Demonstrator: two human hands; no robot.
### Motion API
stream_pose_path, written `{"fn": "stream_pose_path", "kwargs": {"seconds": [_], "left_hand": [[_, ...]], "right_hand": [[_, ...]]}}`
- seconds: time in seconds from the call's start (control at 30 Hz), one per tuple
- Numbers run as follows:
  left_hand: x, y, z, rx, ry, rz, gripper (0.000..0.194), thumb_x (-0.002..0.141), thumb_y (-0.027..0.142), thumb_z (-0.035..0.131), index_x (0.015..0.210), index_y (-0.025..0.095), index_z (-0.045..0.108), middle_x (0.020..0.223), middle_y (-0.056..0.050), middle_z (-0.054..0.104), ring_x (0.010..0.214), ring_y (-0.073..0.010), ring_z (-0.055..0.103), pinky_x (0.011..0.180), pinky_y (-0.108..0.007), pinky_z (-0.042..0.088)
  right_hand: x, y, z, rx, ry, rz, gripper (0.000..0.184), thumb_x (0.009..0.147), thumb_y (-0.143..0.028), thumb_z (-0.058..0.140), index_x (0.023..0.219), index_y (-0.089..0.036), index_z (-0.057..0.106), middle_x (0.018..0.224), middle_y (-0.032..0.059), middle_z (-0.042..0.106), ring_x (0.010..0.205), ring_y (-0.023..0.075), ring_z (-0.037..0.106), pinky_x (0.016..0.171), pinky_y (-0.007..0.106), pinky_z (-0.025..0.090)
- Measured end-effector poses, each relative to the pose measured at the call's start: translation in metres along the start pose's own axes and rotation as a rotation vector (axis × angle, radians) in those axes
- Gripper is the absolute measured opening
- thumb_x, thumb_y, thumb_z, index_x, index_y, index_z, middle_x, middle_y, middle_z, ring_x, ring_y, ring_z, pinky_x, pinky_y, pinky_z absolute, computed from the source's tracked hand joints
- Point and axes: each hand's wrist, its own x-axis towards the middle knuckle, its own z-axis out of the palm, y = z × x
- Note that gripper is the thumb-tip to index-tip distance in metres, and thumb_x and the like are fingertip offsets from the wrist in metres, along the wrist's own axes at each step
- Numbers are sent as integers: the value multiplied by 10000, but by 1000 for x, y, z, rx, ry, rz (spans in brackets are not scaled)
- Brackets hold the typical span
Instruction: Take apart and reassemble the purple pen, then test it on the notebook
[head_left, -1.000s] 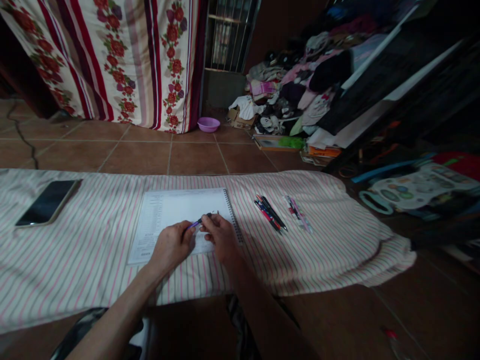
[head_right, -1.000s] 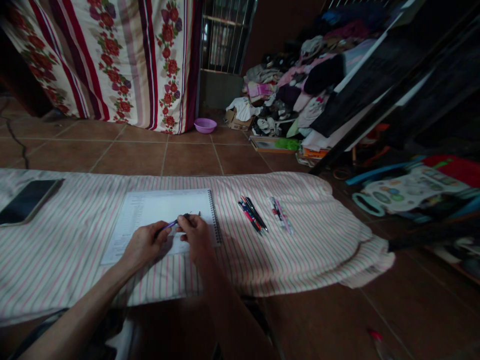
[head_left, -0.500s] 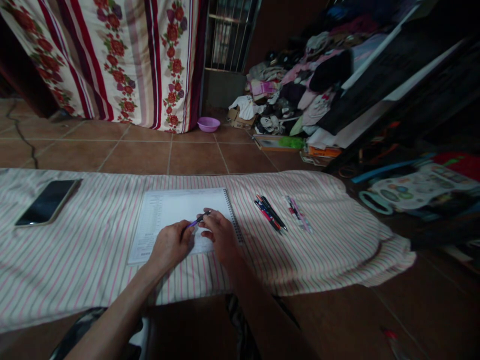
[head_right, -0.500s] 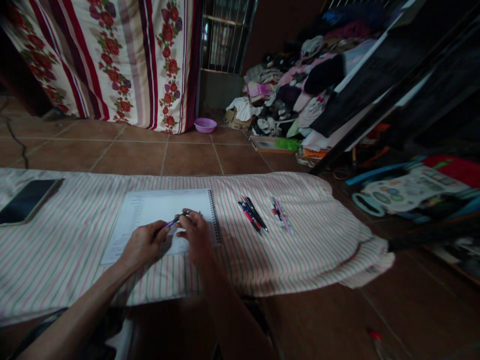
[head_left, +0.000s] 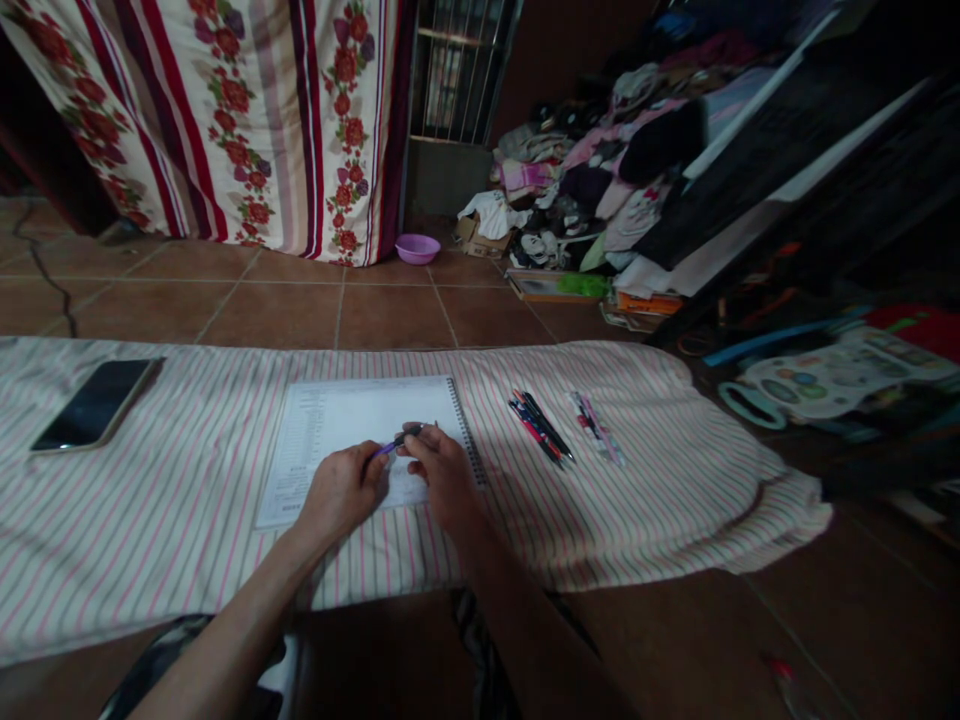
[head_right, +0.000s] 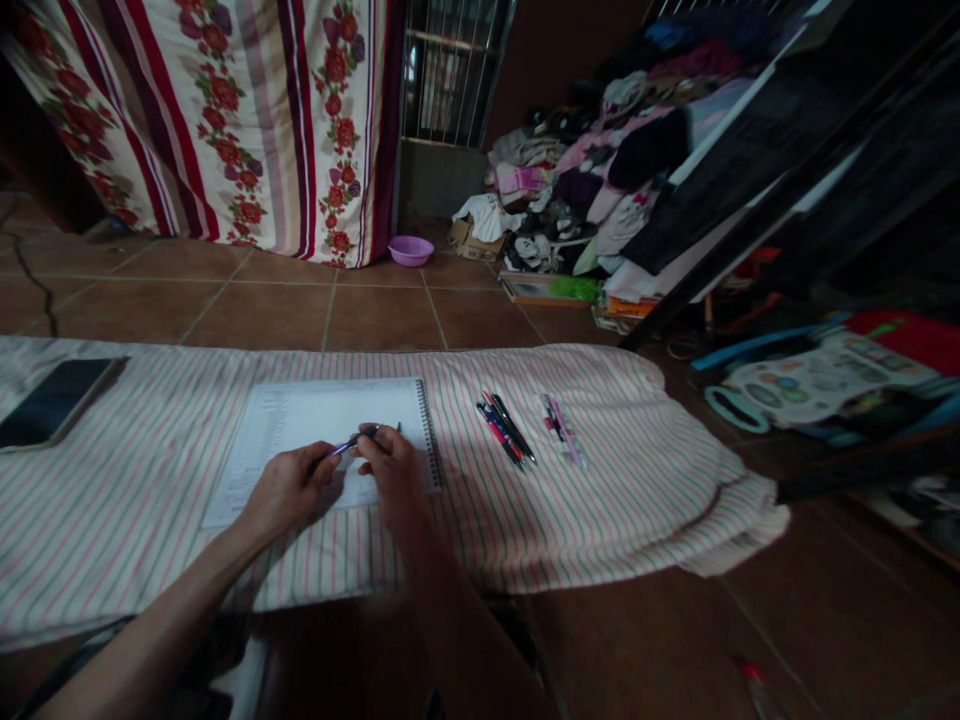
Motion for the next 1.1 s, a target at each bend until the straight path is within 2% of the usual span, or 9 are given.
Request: {"fn": "stream_pose_path", "kwargs": {"seconds": [0.07,0.13,0.37,0.6,0.8,1.0,1.1], "left_hand": [[0,0,0,0,6,-2,266,871,244,370,859,179,628,681,-41,665,630,-169,599,582,-249,365],[0,0,0,-7,14,-6,268,871,247,371,873,180,631,704,-45,674,642,-170,602,594,-253,370],[0,0,1,-6,5,-3,261,870,243,373,855,184,627,704,-42,672,658,-172,607,603,-252,378],[0,-1,1,-4,8,0,260,871,251,380,857,187,632,707,-43,675,657,-174,614,597,-253,373],[0,0,0,0,15,7,266,875,249,372,850,177,627,672,-43,663,633,-174,610,582,-253,370],[0,-1,2,13,11,30,258,874,250,376,836,189,625,706,-42,672,666,-175,617,599,-247,371],[0,-2,2,8,-2,18,253,870,246,378,802,189,615,666,-34,651,637,-170,601,582,-243,360]], "right_hand": [[-1,-1,1,24,-15,8,328,636,-320,659,928,-178,609,881,39,673,722,129,616,507,190,410],[-3,-2,1,31,-11,21,349,641,-347,667,943,-187,594,882,38,672,739,139,624,500,189,412],[0,2,1,-50,33,9,256,608,-369,699,691,-153,590,582,-19,597,560,104,561,505,214,396],[0,2,0,-36,32,-33,185,630,-308,664,712,-155,599,635,-8,613,660,134,602,517,218,402],[-3,-3,3,-11,36,-12,201,632,-314,661,747,-166,592,677,-7,610,703,144,613,516,212,420],[-1,-1,3,-71,64,-28,221,614,-338,686,668,-165,559,611,-12,600,647,139,602,510,218,420],[3,3,-1,-78,78,-63,207,617,-321,673,721,-158,598,636,-3,626,628,130,589,512,220,405]]}}
